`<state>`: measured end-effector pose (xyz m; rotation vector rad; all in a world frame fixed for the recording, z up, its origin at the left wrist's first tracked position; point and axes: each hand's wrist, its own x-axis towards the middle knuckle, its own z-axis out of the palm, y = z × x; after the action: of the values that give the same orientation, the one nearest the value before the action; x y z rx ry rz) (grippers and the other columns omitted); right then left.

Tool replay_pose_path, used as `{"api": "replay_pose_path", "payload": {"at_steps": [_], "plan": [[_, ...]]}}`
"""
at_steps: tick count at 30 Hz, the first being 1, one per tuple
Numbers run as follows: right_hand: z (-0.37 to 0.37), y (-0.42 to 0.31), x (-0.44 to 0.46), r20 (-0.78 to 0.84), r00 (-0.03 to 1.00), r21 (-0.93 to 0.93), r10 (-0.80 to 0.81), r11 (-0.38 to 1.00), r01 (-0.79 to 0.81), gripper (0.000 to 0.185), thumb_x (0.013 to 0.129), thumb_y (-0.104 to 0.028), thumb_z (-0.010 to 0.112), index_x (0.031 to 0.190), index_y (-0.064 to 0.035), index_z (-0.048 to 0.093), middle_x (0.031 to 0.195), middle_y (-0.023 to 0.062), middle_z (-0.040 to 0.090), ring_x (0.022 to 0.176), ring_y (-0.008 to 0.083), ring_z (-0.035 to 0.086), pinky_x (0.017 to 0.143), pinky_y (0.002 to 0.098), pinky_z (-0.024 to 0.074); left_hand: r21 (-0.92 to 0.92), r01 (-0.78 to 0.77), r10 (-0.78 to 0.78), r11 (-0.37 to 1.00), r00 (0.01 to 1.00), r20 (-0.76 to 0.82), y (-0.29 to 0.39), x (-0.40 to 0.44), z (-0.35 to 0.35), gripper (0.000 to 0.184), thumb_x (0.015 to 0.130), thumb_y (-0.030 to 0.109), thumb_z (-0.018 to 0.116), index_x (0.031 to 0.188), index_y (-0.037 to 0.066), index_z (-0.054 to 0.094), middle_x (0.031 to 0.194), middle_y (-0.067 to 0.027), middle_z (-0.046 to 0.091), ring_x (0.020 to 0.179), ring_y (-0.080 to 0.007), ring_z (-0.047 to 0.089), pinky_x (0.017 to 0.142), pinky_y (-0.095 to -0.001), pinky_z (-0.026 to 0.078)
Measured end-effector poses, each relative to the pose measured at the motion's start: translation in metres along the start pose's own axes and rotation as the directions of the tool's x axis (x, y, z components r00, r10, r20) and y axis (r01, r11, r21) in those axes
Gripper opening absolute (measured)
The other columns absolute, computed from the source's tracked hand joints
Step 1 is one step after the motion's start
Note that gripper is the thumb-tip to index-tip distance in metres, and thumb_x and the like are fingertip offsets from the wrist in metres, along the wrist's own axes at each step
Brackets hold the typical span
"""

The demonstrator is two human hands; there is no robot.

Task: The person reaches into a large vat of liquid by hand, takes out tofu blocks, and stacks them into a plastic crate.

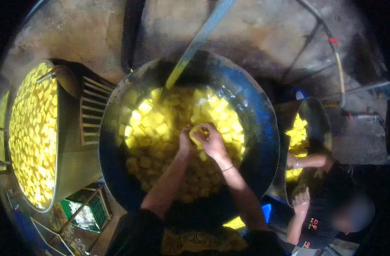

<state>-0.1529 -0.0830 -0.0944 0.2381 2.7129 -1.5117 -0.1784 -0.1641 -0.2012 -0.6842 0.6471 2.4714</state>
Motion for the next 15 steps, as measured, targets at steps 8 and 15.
{"api": "replay_pose_path", "payload": {"at_steps": [8,15], "plan": [[0.036,0.033,0.080,0.241,0.968,-0.302,0.066,0.953,0.011,0.048,0.081,-0.026,0.062,0.122,-0.0036,0.051,0.124,0.0209,0.050,0.117,0.0332,0.048,0.099,0.0416,0.0380,-0.117,0.022,-0.007,0.993,0.991,0.130,0.011,-0.015,-0.018,0.044,0.085,0.038,0.036,0.104,0.003,0.054,0.094,-0.0128,0.061,0.085,-0.0259,0.059,0.076,-0.0377,0.049],[0.085,0.106,0.125,0.278,0.943,-0.022,-0.181,0.981,0.194,0.044,0.072,-0.009,0.063,0.115,-0.0017,0.056,0.112,0.0196,0.060,0.100,0.0289,0.059,0.085,0.0371,0.0462,-0.114,0.102,-0.053,0.988,0.926,0.373,-0.014,0.048,-0.146,0.046,0.082,0.038,0.038,0.100,0.000,0.056,0.088,-0.0113,0.062,0.080,-0.0256,0.061,0.074,-0.0396,0.051]]}}
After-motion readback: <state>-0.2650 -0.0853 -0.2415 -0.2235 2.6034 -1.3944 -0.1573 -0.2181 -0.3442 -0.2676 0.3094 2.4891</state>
